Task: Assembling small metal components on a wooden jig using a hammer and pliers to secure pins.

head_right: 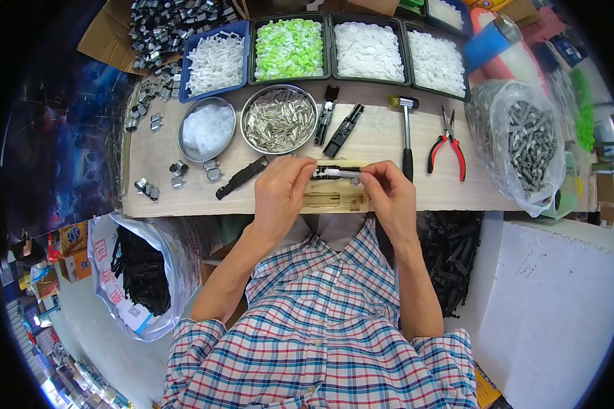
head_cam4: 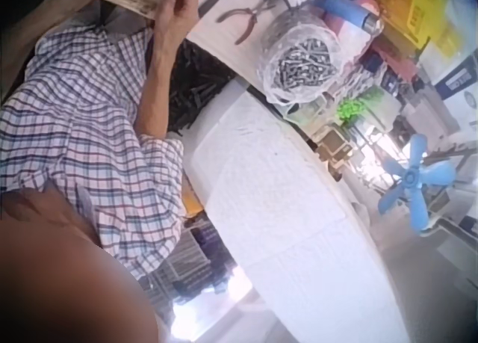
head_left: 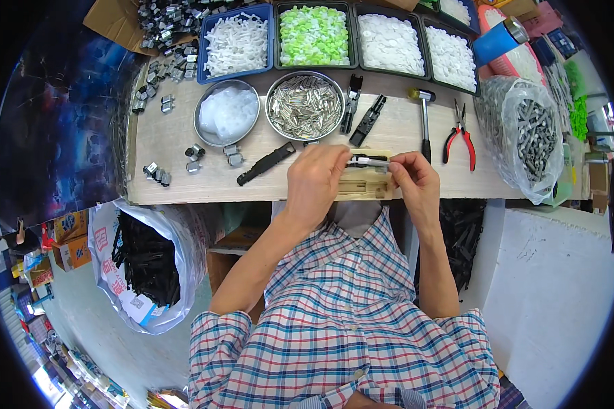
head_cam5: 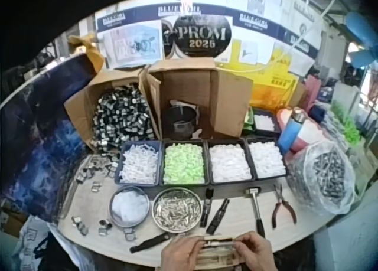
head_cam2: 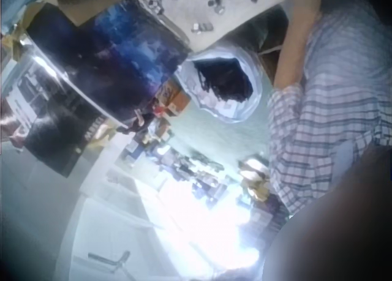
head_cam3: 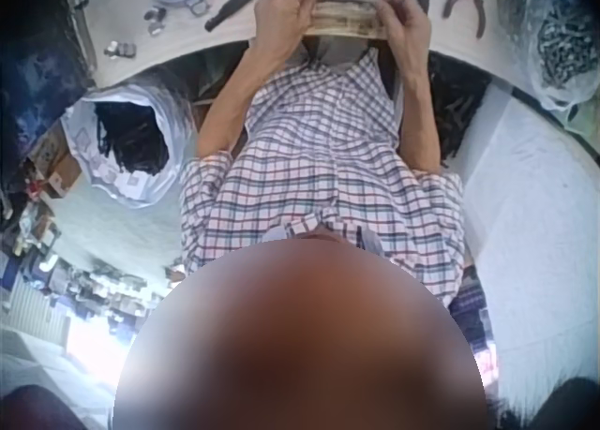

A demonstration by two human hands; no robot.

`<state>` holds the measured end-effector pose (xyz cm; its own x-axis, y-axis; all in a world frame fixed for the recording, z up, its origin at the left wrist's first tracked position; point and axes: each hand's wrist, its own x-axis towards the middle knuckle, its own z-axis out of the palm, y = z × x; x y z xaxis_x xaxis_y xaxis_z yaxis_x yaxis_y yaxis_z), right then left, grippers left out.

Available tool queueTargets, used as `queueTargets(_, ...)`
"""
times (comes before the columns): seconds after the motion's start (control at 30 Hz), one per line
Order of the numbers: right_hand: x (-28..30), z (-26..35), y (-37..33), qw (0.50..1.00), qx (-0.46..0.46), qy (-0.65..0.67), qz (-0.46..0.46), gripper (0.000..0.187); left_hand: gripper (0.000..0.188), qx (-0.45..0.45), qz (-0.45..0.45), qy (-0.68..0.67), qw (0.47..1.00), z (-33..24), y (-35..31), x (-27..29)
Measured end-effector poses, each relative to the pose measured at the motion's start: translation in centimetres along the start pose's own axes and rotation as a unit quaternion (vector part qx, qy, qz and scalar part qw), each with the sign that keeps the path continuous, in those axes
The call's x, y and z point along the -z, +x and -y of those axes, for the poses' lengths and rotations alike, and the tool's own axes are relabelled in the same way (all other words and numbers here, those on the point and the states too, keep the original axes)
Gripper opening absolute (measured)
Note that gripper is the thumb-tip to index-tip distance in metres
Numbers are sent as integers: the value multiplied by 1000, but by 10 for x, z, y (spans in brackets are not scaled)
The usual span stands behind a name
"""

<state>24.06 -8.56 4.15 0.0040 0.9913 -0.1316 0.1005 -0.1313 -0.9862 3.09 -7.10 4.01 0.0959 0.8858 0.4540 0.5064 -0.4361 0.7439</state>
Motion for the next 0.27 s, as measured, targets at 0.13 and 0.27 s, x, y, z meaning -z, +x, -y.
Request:
queueTargets(0.13, 2, -12, 5, 997, 39, -69, -21, 8, 12, 7, 14, 21, 1000, 1, 3, 0)
queueTargets(0.27, 2, -13, 8, 995, 42, -89, -2, 8, 12, -16, 66, 63, 996, 0, 3, -4)
